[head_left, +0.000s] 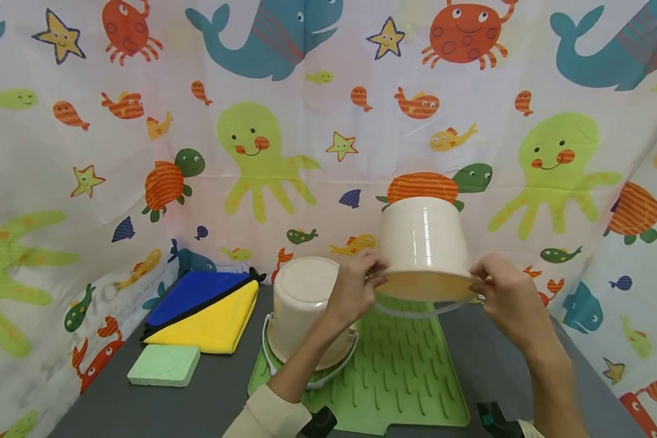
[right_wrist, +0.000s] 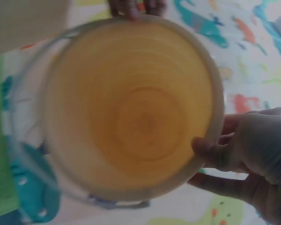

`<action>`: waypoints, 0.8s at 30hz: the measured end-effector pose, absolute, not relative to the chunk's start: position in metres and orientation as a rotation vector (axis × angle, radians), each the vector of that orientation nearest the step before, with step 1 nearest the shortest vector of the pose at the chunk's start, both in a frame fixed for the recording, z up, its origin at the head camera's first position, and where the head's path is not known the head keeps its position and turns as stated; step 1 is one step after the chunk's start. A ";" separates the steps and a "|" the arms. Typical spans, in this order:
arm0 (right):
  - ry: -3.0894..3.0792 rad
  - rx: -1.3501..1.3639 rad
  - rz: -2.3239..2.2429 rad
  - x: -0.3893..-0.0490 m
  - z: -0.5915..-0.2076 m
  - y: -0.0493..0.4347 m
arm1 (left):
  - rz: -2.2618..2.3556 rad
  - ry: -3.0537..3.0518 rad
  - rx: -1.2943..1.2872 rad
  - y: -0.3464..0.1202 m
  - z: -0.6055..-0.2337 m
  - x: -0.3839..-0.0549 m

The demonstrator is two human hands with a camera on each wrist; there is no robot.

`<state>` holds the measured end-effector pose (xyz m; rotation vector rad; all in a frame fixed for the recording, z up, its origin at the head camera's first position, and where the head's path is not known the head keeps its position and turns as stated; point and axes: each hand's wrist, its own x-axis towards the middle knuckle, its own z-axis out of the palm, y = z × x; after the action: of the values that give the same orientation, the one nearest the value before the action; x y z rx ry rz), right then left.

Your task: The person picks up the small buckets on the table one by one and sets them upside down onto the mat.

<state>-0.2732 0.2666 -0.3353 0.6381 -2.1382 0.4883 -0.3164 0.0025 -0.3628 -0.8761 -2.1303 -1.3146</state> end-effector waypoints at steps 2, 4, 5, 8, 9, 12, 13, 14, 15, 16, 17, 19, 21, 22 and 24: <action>-2.127 0.650 0.451 -0.280 -0.344 0.267 | -1.238 -2.153 -0.867 0.002 -0.369 -0.321; -2.119 0.678 0.408 -0.286 -0.355 0.267 | -1.116 -2.183 -0.866 0.001 -0.377 -0.325; -2.121 0.700 0.388 -0.289 -0.361 0.267 | -1.069 -2.206 -0.871 0.001 -0.381 -0.326; -2.197 0.801 0.327 -0.293 -0.382 0.268 | -0.880 -2.289 -0.921 -0.003 -0.399 -0.323; -2.253 0.832 0.318 -0.293 -0.389 0.268 | -0.778 -2.315 -0.948 -0.004 -0.405 -0.322; -2.486 0.935 0.364 -0.289 -0.404 0.272 | -0.454 -2.367 -1.033 -0.006 -0.419 -0.317; -2.585 0.977 0.404 -0.287 -0.407 0.274 | -0.327 -2.367 -1.066 -0.007 -0.422 -0.316; -2.678 1.024 0.450 -0.285 -0.408 0.277 | -0.213 -2.371 -1.097 -0.007 -0.425 -0.315; -2.789 1.062 0.509 -0.283 -0.408 0.279 | -0.146 -2.390 -1.134 -0.007 -0.428 -0.314; -2.895 1.109 0.577 -0.282 -0.406 0.283 | -0.094 -2.428 -1.165 -0.007 -0.431 -0.312; -3.002 1.134 0.656 -0.282 -0.404 0.286 | -0.090 -2.491 -1.197 -0.008 -0.434 -0.310; -3.195 1.105 0.772 -0.282 -0.399 0.294 | -0.055 -2.603 -1.284 -0.011 -0.442 -0.308; -3.305 0.974 0.866 -0.285 -0.395 0.303 | -0.087 -2.702 -1.364 -0.015 -0.448 -0.308; -3.316 0.893 0.919 -0.285 -0.393 0.307 | -0.136 -2.745 -1.412 -0.017 -0.450 -0.308; -3.281 0.732 1.002 -0.286 -0.391 0.314 | -0.252 -2.760 -1.500 -0.022 -0.448 -0.309</action>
<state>-0.2856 0.3143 -0.3908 0.7320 -3.2812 1.0023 -0.3088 -0.0222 -0.4477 -1.5005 -2.7597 -0.2520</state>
